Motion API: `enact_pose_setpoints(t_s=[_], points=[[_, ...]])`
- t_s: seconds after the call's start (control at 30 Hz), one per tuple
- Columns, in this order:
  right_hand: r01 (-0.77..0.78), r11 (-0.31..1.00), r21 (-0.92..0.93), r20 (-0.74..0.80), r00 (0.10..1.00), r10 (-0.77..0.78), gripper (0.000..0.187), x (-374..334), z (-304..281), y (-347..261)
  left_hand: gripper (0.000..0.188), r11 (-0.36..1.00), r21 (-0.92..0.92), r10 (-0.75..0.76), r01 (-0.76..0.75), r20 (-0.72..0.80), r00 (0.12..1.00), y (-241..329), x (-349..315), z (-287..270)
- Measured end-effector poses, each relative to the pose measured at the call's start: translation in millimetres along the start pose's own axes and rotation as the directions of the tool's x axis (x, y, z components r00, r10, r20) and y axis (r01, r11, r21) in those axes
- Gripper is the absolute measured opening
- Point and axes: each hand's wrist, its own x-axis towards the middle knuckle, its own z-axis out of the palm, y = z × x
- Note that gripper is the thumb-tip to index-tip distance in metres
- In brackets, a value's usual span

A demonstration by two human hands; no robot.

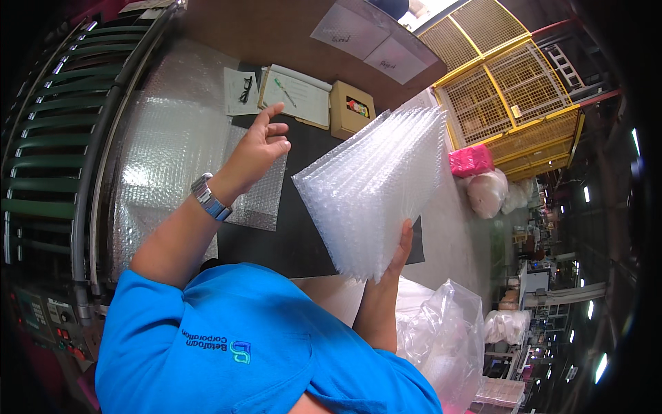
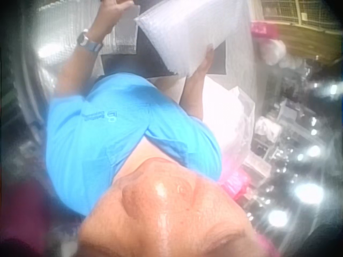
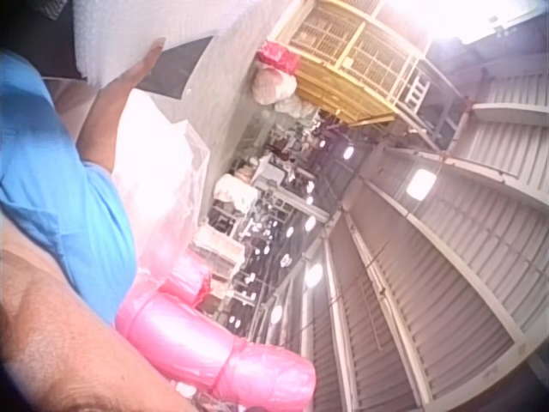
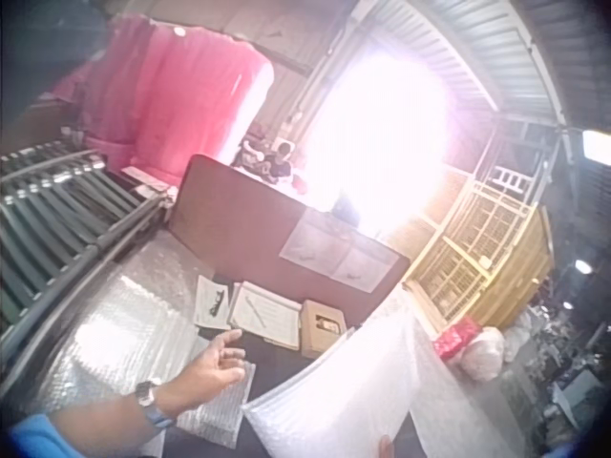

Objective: The person repeatedly picks up sheets of bubble wrap from a table, unfolds them, and places them into a large clear plastic bag. The person handles the bubble wrap one sheet at a time, folding and unfolding the material before bagging it.

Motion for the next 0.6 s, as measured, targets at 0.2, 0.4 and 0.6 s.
enact_pose_setpoints(t_s=[0.2, 0.4, 0.6], points=[[-0.032, 0.999, 0.016, 0.064, 0.997, 0.031, 0.064, 0, 0, 2, 0.018, 0.993, -0.083, -0.068, 0.085, 0.184, 0.981, 5, 1, -8], [0.002, 0.998, -0.06, 0.044, 0.999, 0.0, 0.071, -2, 0, 8, 0.022, 0.989, 0.054, -0.149, 0.14, 0.236, 0.96, 10, -4, -2], [0.097, 0.978, -0.187, 0.079, 0.993, -0.083, 0.08, 1, -13, 12, 0.028, 0.992, 0.105, 0.049, -0.071, 0.197, 0.979, 15, 0, 11]])
